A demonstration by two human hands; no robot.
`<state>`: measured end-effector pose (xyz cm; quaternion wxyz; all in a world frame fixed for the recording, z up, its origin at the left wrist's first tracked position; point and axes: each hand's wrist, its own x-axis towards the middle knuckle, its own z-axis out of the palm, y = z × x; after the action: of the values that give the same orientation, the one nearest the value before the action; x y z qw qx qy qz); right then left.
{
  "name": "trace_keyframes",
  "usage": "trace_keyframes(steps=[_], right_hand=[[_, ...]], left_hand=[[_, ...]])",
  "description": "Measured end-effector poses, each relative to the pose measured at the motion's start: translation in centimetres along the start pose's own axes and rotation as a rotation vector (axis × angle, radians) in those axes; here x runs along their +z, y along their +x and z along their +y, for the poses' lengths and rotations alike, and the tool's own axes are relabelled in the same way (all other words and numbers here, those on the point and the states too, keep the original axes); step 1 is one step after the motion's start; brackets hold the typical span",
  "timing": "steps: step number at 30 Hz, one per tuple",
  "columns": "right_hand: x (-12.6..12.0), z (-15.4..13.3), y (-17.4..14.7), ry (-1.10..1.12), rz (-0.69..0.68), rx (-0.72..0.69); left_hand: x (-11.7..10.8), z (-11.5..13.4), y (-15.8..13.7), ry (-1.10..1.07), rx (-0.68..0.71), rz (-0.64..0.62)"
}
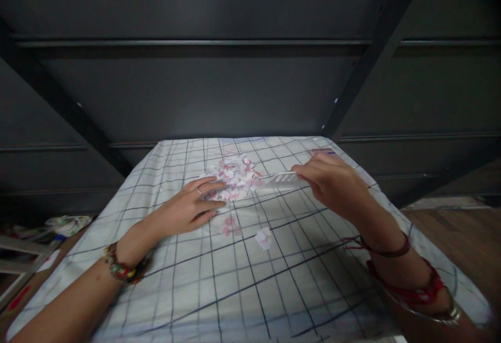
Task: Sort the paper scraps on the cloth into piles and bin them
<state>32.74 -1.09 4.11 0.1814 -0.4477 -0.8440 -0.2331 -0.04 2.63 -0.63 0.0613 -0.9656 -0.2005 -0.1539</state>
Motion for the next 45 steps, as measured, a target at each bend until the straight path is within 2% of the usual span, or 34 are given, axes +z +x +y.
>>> trace_keyframes(steps=[3, 7, 12, 17, 23, 29, 34, 40, 45], right_hand=[[-0.2, -0.2, 0.0, 0.058, -0.007, 0.007], [-0.2, -0.1, -0.1, -0.040, 0.046, 0.035], [-0.3, -0.3, 0.0, 0.010, -0.027, 0.026], [-0.1, -0.5, 0.2, -0.067, 0.063, 0.049], [0.4, -0.4, 0.2, -0.082, 0.019, 0.024], [0.1, -0.3, 0.1, -0.079, 0.092, 0.045], [0.0, -0.5, 0.1, -0.024, -0.003, 0.029], [-0.3, 0.4, -0.5, -0.057, 0.062, 0.092], [-0.7, -0.2, -0.3, 0.016, -0.023, 0.071]], left_hand=[[0.0, 0.0, 0.0, 0.000, -0.001, 0.013], [0.0, 0.0, 0.1, 0.006, 0.000, 0.003], [0.0, 0.0, 0.1, 0.006, 0.001, 0.007], [0.0, 0.1, 0.2, 0.010, -0.002, -0.005], [0.0, 0.1, 0.2, 0.019, 0.007, -0.002], [0.0, 0.1, 0.2, 0.027, 0.013, 0.013], [0.1, 0.0, 0.2, 0.023, 0.010, 0.011], [0.0, 0.1, 0.2, 0.016, 0.009, 0.016], [0.0, 0.1, 0.3, 0.015, 0.004, -0.011]])
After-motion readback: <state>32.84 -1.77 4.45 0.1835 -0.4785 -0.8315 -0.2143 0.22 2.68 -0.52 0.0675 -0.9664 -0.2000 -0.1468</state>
